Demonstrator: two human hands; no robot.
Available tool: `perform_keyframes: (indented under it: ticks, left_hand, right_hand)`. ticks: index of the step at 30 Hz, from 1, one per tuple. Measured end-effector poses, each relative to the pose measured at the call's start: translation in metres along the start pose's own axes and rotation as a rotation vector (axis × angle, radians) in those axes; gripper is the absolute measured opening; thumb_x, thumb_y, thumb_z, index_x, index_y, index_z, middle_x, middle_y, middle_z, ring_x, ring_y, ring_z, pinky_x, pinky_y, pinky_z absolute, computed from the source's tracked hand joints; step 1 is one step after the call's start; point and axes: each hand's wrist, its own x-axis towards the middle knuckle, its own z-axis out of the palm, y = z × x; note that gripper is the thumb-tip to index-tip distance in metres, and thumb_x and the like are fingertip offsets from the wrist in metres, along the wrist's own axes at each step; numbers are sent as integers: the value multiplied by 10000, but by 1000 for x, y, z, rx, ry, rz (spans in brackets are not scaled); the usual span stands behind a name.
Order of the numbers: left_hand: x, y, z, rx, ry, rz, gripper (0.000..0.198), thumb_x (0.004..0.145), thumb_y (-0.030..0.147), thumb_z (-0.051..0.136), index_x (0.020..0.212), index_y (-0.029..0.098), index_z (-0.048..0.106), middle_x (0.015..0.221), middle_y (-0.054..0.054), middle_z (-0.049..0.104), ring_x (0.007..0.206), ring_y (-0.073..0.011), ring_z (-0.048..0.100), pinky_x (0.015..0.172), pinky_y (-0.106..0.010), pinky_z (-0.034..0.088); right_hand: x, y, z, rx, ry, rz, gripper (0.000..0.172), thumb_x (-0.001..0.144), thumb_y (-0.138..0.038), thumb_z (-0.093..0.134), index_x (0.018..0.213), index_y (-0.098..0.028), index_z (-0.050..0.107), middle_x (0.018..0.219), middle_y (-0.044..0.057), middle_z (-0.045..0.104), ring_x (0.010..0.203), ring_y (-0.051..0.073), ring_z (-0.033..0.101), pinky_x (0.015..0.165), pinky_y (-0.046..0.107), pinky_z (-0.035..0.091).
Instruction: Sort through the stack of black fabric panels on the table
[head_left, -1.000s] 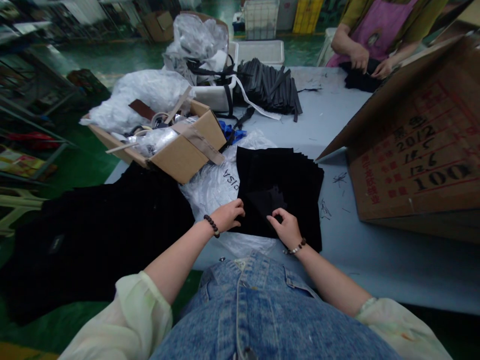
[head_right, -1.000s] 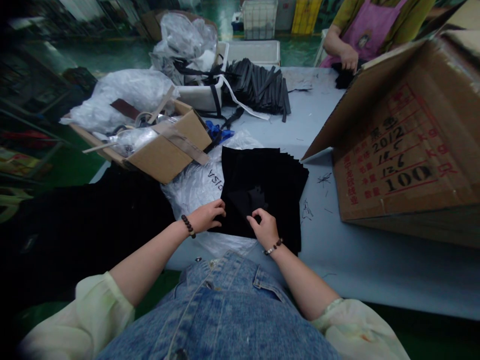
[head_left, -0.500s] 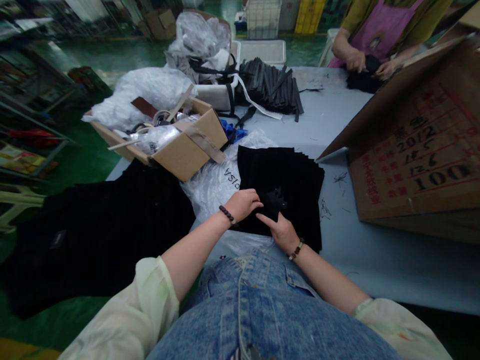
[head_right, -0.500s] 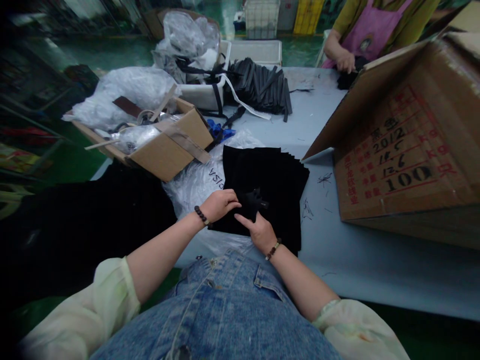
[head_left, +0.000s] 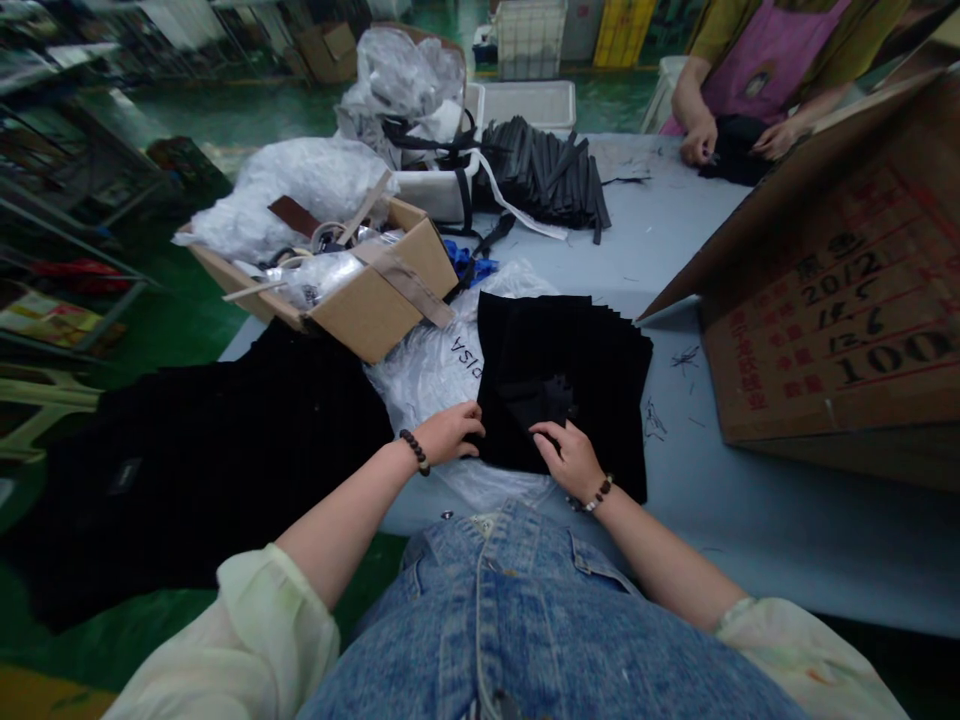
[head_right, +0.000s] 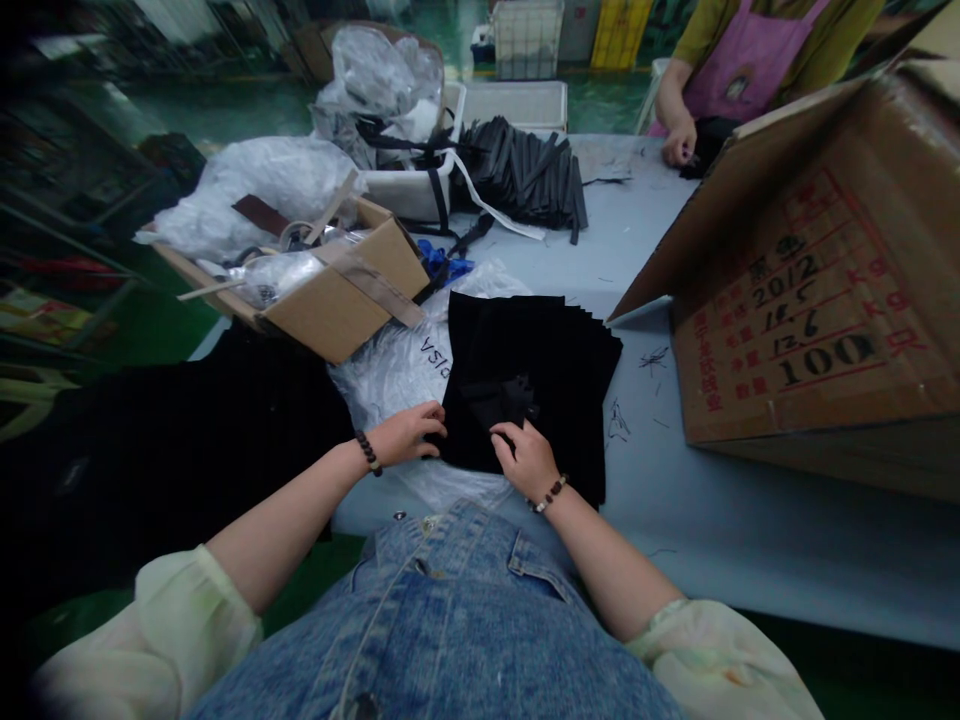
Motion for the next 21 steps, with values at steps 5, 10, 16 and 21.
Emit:
perform_keyframes:
  ticks: [5, 10, 16, 21]
  left_hand:
    - [6, 3, -10, -73, 8, -34, 46, 723, 159, 619, 687, 143, 641, 773, -15, 517, 681, -98, 504, 651, -195, 400]
    - [17, 22, -24, -79, 141, -71, 133, 759, 147, 560, 639, 126, 614, 676, 1, 534, 619, -87, 491, 604, -193, 364]
    - [34, 45, -30, -148, 339, -36, 176, 751, 204, 600, 607, 116, 550, 671, -1, 518, 636, -97, 491, 604, -199, 370]
    - [20, 23, -19, -118, 309, 13, 314, 589, 227, 747, 791, 131, 526, 881, -18, 494, 683, -103, 496, 628, -210, 419]
  right_hand:
    - [-1, -3, 3, -64, 21, 10, 195, 807, -295, 465, 862, -194, 623, 842, 70, 587, 772, 187, 568, 700, 280, 441]
    - [-2, -7, 4, -182, -5, -1, 216, 775, -372, 528, 876, -201, 613, 849, 66, 575, 741, 188, 566, 654, 271, 439]
    - [-1, -4, 9, -185, 24, -4, 207, 749, -370, 556, 834, -190, 611, 819, 60, 568, 683, 173, 546, 596, 252, 408]
    - [5, 5, 7, 22, 108, 121, 272, 790, -328, 475, 567, -174, 505, 533, -17, 441, 530, 122, 449, 536, 229, 335]
